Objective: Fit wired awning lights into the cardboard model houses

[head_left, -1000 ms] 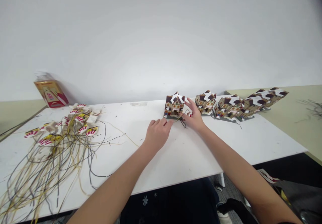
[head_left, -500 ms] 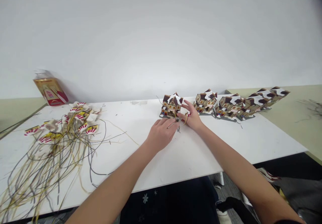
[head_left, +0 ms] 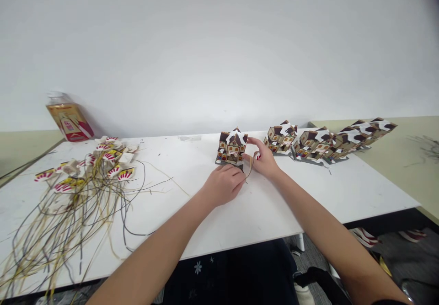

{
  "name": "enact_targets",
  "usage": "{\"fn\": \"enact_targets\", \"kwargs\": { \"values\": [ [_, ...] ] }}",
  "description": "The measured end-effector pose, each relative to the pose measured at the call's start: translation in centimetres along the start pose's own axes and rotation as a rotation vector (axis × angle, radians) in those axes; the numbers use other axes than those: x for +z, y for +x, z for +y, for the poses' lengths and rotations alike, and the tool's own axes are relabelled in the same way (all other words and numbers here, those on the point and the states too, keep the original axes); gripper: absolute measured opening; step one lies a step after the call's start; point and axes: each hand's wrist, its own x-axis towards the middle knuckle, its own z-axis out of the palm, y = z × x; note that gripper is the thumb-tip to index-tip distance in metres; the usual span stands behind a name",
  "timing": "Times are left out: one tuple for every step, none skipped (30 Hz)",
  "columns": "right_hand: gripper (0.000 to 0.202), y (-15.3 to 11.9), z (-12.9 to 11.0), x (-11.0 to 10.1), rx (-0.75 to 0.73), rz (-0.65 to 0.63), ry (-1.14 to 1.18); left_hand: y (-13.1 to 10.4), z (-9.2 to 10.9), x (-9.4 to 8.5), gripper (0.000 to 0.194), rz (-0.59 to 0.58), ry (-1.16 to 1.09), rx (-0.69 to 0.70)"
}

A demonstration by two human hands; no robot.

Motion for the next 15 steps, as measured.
{"fn": "enact_targets", "kwargs": {
  "values": [
    [0.066, -0.1, -0.1, -0.1, -0.024, 0.007, -0.056, 0.0, -0.1, 0.0, 0.019, 0.006, 0.014, -0.033],
    [0.068, -0.2, -0.2, -0.2, -0.046, 0.008, -0.102, 0.0, -0.3, 0.1, 0.020, 0.010, 0.024, -0.067],
    [0.068, -0.2, -0.3, -0.3, -0.066, 0.007, -0.136, 0.0, -0.4, 0.1, 0.021, 0.011, 0.030, -0.099],
    [0.067, -0.3, -0.4, -0.4, -0.084, 0.008, -0.159, 0.0, -0.5, 0.1, 0.022, 0.011, 0.030, -0.129],
    [0.065, -0.3, -0.6, -0.4, -0.097, 0.015, -0.174, 0.0, -0.7, 0.2, 0.023, 0.010, 0.026, -0.156],
    [0.062, -0.4, -0.8, -0.4, -0.107, 0.028, -0.187, 0.0, -0.8, 0.2, 0.023, 0.008, 0.018, -0.177],
    [0.058, -0.4, -0.9, -0.4, -0.116, 0.047, -0.200, 0.0, -0.9, 0.2, 0.023, 0.008, 0.006, -0.189],
    [0.053, -0.5, -1.1, -0.4, -0.129, 0.066, -0.214, 0.0, -0.9, 0.3, 0.023, 0.014, -0.011, -0.189],
    [0.047, -0.5, -1.3, -0.4, -0.150, 0.078, -0.224, 0.1, -1.0, 0.4, 0.024, 0.028, -0.029, -0.180],
    [0.042, -0.5, -1.4, -0.5, -0.177, 0.080, -0.228, 0.1, -1.0, 0.4, 0.024, 0.048, -0.047, -0.164],
    [0.037, -0.6, -1.6, -0.5, -0.214, 0.073, -0.229, 0.1, -1.1, 0.5, 0.024, 0.070, -0.061, -0.137],
    [0.033, -0.6, -1.7, -0.6, -0.259, 0.065, -0.230, 0.1, -1.1, 0.6, 0.024, 0.094, -0.069, -0.102],
    [0.031, -0.6, -1.7, -0.7, -0.309, 0.064, -0.235, 0.2, -1.0, 0.6, 0.024, 0.114, -0.070, -0.065],
    [0.028, -0.6, -1.8, -0.8, -0.362, 0.071, -0.243, 0.2, -1.0, 0.6, 0.024, 0.131, -0.063, -0.032],
    [0.026, -0.6, -1.8, -0.9, -0.413, 0.080, -0.248, 0.2, -1.0, 0.7, 0.024, 0.144, -0.053, -0.008]
  ]
}}
